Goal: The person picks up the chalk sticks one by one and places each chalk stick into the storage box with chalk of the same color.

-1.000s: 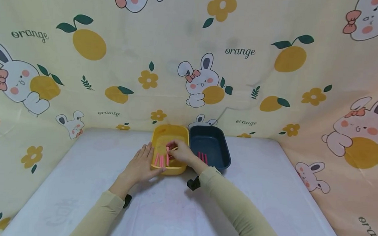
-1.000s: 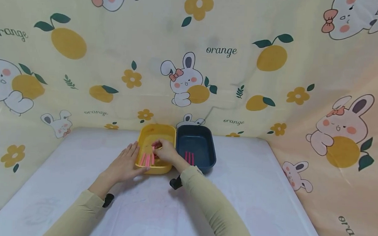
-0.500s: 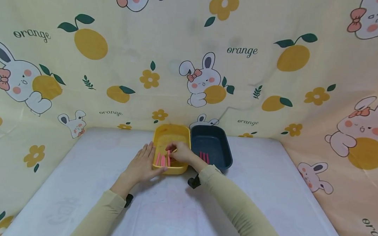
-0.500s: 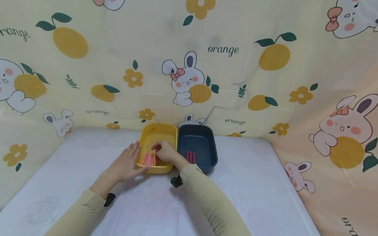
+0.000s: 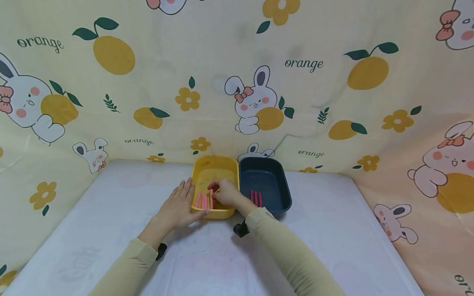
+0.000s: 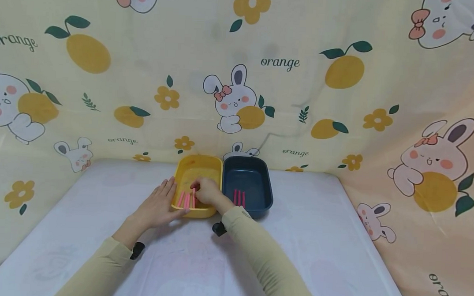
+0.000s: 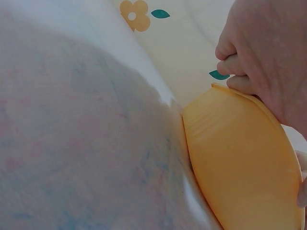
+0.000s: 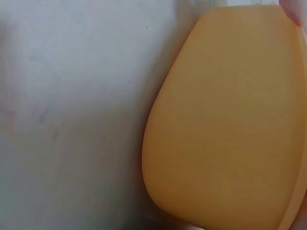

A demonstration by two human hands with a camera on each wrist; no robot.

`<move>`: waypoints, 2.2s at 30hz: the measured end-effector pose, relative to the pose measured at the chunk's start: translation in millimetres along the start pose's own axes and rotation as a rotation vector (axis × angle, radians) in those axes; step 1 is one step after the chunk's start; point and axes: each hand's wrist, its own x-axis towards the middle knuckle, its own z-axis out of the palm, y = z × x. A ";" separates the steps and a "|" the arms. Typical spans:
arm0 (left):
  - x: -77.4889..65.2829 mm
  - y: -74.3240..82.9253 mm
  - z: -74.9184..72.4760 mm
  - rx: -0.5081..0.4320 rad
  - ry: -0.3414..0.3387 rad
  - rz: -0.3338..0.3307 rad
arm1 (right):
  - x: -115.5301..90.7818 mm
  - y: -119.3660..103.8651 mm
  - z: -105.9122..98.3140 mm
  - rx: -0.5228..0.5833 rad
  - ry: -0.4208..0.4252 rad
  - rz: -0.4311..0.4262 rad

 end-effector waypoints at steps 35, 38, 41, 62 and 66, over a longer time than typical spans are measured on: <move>-2.0 2.2 -3.0 0.005 0.017 0.025 | 3.9 -0.6 10.2 -0.251 -0.026 -0.042; -2.0 2.7 -2.5 0.010 0.016 0.024 | 2.5 -1.2 9.6 -0.236 -0.026 -0.033; -1.8 2.4 -1.5 0.011 0.017 0.023 | 1.6 -2.3 9.1 -0.210 -0.023 -0.022; 4.8 -20.8 1.4 -0.016 0.035 0.034 | -16.9 -7.6 -2.4 -0.028 0.145 -0.126; 1.1 -24.2 -1.7 0.011 0.042 0.032 | -29.2 -8.2 -8.7 0.012 0.209 -0.148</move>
